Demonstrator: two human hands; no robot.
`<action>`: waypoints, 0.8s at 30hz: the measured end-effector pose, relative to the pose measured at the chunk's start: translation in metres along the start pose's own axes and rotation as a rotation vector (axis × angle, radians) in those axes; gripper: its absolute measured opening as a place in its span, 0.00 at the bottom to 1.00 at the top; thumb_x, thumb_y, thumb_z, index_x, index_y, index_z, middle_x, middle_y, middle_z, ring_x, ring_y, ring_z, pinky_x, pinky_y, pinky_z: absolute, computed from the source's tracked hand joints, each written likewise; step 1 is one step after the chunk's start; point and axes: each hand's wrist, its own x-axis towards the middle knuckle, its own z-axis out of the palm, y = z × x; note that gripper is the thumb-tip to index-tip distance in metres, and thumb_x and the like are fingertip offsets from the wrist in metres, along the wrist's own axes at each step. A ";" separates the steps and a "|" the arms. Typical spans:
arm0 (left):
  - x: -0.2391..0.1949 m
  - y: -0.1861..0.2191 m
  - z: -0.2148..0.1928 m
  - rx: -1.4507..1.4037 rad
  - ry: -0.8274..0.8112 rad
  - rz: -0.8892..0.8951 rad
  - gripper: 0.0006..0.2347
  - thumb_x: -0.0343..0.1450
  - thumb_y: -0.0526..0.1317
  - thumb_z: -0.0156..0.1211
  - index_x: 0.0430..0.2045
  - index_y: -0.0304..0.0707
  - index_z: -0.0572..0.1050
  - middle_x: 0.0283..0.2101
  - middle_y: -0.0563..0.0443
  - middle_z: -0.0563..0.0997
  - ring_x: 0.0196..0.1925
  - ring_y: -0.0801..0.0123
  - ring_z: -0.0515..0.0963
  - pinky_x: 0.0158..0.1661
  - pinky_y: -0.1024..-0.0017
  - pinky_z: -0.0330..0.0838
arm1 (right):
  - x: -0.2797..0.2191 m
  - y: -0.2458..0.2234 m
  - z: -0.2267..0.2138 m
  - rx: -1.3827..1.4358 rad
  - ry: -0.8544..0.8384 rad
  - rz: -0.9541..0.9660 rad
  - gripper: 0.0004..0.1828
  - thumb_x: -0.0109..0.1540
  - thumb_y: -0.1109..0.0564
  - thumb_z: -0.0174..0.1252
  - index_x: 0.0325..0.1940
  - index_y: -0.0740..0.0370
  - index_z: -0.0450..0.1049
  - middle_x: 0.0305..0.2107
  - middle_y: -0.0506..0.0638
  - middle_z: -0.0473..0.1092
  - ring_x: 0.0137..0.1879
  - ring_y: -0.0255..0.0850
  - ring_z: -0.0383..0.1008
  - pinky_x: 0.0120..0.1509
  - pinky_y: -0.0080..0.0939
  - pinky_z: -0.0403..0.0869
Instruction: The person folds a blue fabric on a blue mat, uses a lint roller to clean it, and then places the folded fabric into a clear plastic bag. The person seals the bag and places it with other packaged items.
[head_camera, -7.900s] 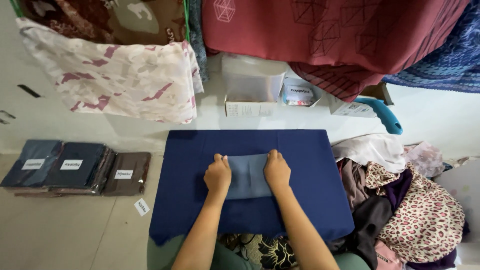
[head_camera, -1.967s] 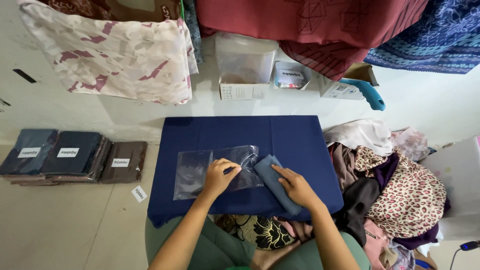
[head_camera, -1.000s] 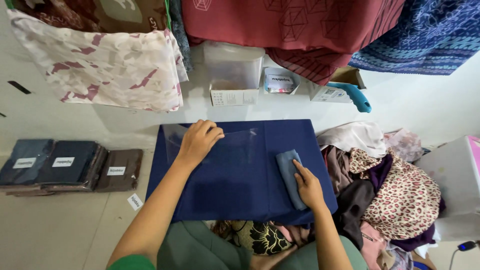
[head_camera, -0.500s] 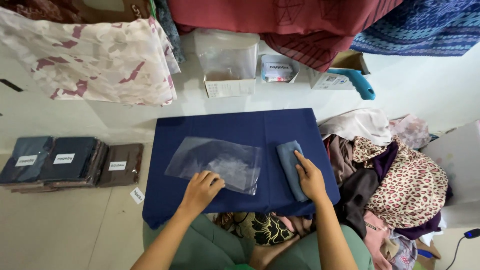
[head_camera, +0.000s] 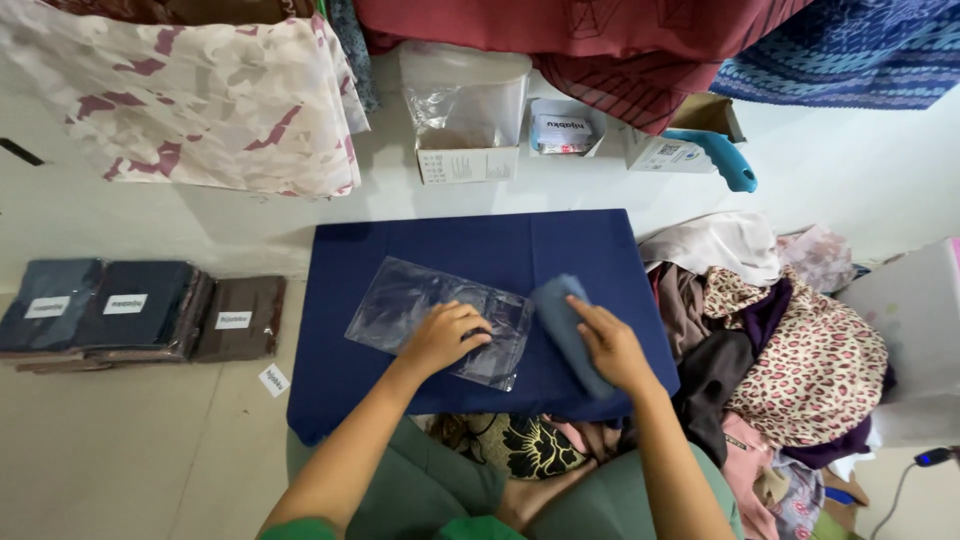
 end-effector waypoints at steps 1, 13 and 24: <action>-0.001 -0.006 0.011 -0.005 0.002 0.003 0.05 0.70 0.49 0.65 0.30 0.56 0.82 0.36 0.59 0.83 0.42 0.61 0.80 0.43 0.63 0.72 | -0.001 -0.012 0.001 -0.006 0.000 0.001 0.24 0.63 0.61 0.59 0.65 0.50 0.76 0.48 0.56 0.78 0.55 0.59 0.77 0.56 0.55 0.76; -0.002 -0.015 0.019 -0.148 0.165 -0.130 0.03 0.70 0.49 0.66 0.30 0.61 0.81 0.33 0.66 0.81 0.41 0.69 0.81 0.42 0.68 0.73 | -0.016 -0.014 0.015 -0.031 -0.362 -0.061 0.23 0.66 0.59 0.52 0.67 0.52 0.73 0.44 0.55 0.77 0.47 0.61 0.80 0.46 0.58 0.79; 0.023 0.021 -0.008 -0.239 0.253 0.072 0.03 0.71 0.46 0.66 0.32 0.55 0.82 0.36 0.60 0.82 0.42 0.63 0.82 0.44 0.66 0.74 | 0.025 -0.072 0.013 -0.373 -0.471 -0.364 0.21 0.67 0.58 0.48 0.64 0.44 0.71 0.45 0.52 0.74 0.34 0.63 0.79 0.34 0.62 0.79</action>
